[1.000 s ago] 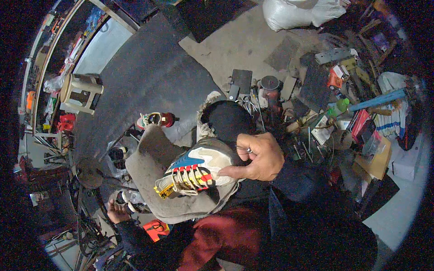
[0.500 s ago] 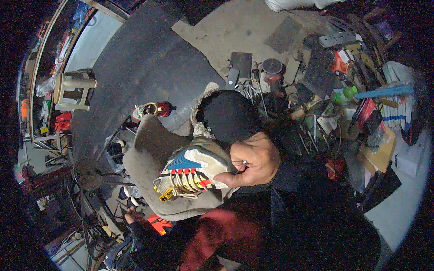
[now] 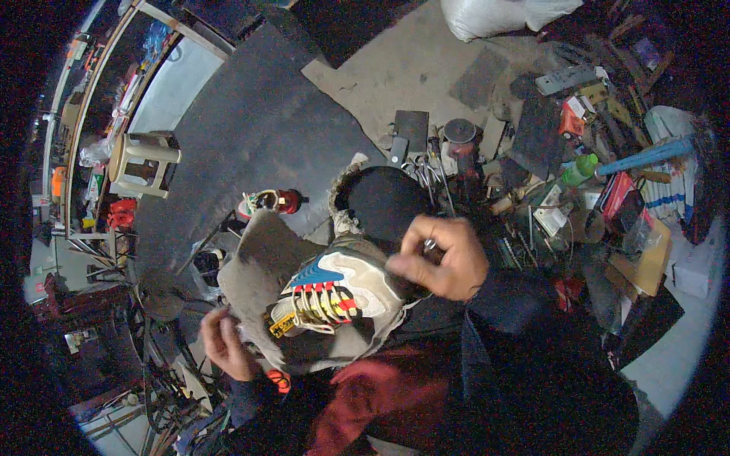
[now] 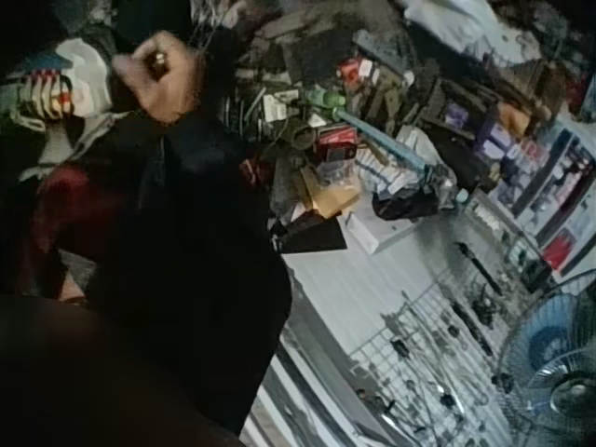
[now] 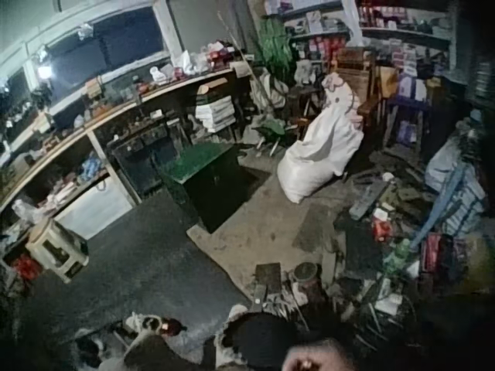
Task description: The person hand-sews a white sneaker with a needle and thread, repeatedly inserting the needle through the upper and pulling the thread tight. The shoe is rotated to access different areas along the side and heel.
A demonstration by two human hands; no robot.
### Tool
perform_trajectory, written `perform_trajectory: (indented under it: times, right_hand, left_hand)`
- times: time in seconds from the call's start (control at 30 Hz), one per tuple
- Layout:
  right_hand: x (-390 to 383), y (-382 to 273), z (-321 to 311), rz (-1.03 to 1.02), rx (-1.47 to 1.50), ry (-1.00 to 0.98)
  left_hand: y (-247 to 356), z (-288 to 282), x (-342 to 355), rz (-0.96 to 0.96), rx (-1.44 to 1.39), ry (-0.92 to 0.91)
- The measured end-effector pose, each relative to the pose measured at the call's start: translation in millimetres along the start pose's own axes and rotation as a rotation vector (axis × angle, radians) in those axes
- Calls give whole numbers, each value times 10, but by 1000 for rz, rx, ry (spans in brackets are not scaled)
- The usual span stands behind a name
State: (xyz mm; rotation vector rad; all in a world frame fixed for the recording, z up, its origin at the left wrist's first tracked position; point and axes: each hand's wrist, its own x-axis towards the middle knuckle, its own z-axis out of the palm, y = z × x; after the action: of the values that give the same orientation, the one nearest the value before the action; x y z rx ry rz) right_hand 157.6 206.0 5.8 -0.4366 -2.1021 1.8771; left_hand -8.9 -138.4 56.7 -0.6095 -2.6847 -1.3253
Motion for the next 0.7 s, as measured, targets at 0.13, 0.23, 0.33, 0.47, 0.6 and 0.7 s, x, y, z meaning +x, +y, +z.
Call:
perform_trajectory:
  times: [0.13,0.23,0.33,0.47,0.6,0.7]
  right_hand:
    - [108,-23,-331,107,-349,362]
    - [-5,-210,-486,29,-579,291]
    - [-365,-461,-439,80,-304,1]
    - [-605,-561,-283,150,-20,-247]
    - [-581,-555,-252,188,30,-294]
    - [-553,-547,-283,216,56,-320]
  left_hand:
    - [822,653,226,451,8,-485]
    - [1080,1041,303,530,27,-697]
    - [1127,1260,325,557,28,-787]
    - [1074,1316,294,573,23,-823]
    - [1022,1308,272,572,34,-830]
    - [1009,1312,264,574,33,-832]
